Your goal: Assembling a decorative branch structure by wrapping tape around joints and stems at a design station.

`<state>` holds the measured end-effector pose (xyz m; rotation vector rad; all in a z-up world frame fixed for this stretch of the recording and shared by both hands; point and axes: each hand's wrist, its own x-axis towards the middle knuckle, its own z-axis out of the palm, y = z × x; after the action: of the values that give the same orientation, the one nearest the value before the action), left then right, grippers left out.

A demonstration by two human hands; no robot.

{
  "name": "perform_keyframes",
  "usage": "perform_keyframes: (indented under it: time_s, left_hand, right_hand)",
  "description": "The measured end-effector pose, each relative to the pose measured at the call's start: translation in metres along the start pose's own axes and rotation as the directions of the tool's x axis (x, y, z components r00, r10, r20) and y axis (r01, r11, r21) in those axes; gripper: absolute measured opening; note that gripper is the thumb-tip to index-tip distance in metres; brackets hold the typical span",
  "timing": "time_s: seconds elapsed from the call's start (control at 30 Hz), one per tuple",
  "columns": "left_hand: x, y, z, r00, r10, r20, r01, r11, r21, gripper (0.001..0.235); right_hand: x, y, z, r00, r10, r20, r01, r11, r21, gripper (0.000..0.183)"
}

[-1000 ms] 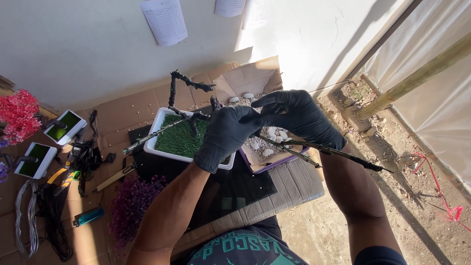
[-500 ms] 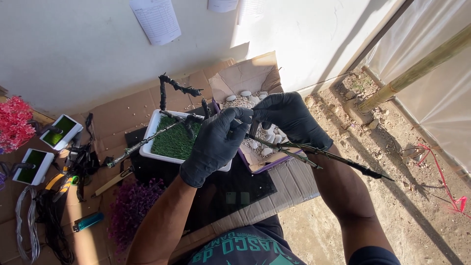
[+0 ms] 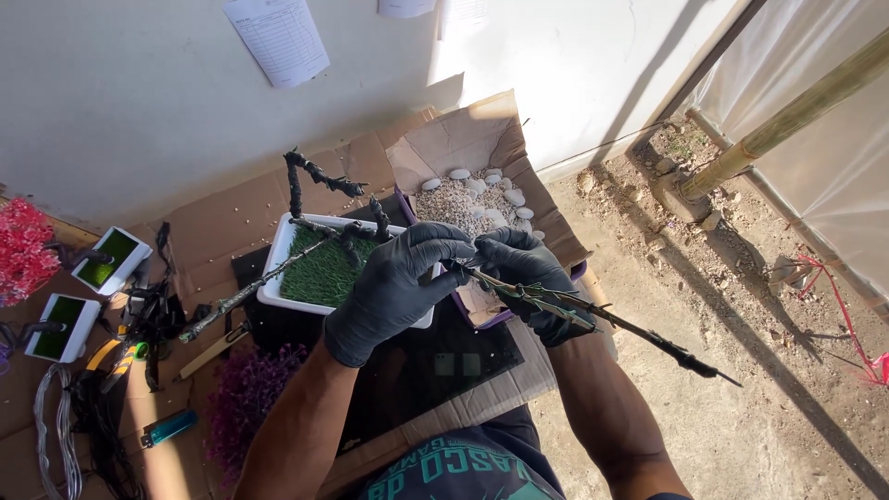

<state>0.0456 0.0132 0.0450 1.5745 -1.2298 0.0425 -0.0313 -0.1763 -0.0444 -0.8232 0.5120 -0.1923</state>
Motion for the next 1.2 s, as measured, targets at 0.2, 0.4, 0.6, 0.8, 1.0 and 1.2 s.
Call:
perform_keyframes:
  time_s: [0.2,0.4,0.6,0.8,1.0,1.2]
  left_hand:
    - [-0.002,-0.008,0.003,1.000,0.018,0.015,-0.018,1.000,0.000,0.018]
    - [-0.004,-0.010,0.006,1.000,0.020,0.010,-0.020,1.000,-0.022,0.012]
    - [-0.003,-0.007,0.002,0.999,0.001,0.051,-0.001,1.000,0.000,0.011]
    - [-0.004,-0.008,0.000,0.999,-0.018,0.048,0.018,1.000,-0.001,0.015]
    - [-0.009,-0.017,0.000,0.998,-0.003,0.065,0.003,1.000,-0.001,0.019]
    - [-0.004,-0.003,-0.007,0.997,-0.034,0.067,0.039,0.996,-0.081,0.026]
  right_hand:
    - [-0.006,0.004,0.001,0.999,-0.012,-0.040,0.012,1.000,0.008,0.012]
    - [-0.019,0.023,0.010,0.994,0.112,0.012,-0.112,0.976,0.185,0.010]
    - [-0.044,0.046,0.008,0.968,0.235,0.092,-0.252,0.889,0.382,0.009]
    - [-0.056,0.065,-0.011,0.969,-0.246,-0.009,0.246,0.968,-0.049,0.025]
    - [-0.060,0.061,0.025,0.865,-0.486,-0.124,0.367,0.782,-0.503,0.020]
    - [-0.010,0.059,0.005,0.431,-0.888,0.157,0.675,0.202,-0.709,0.018]
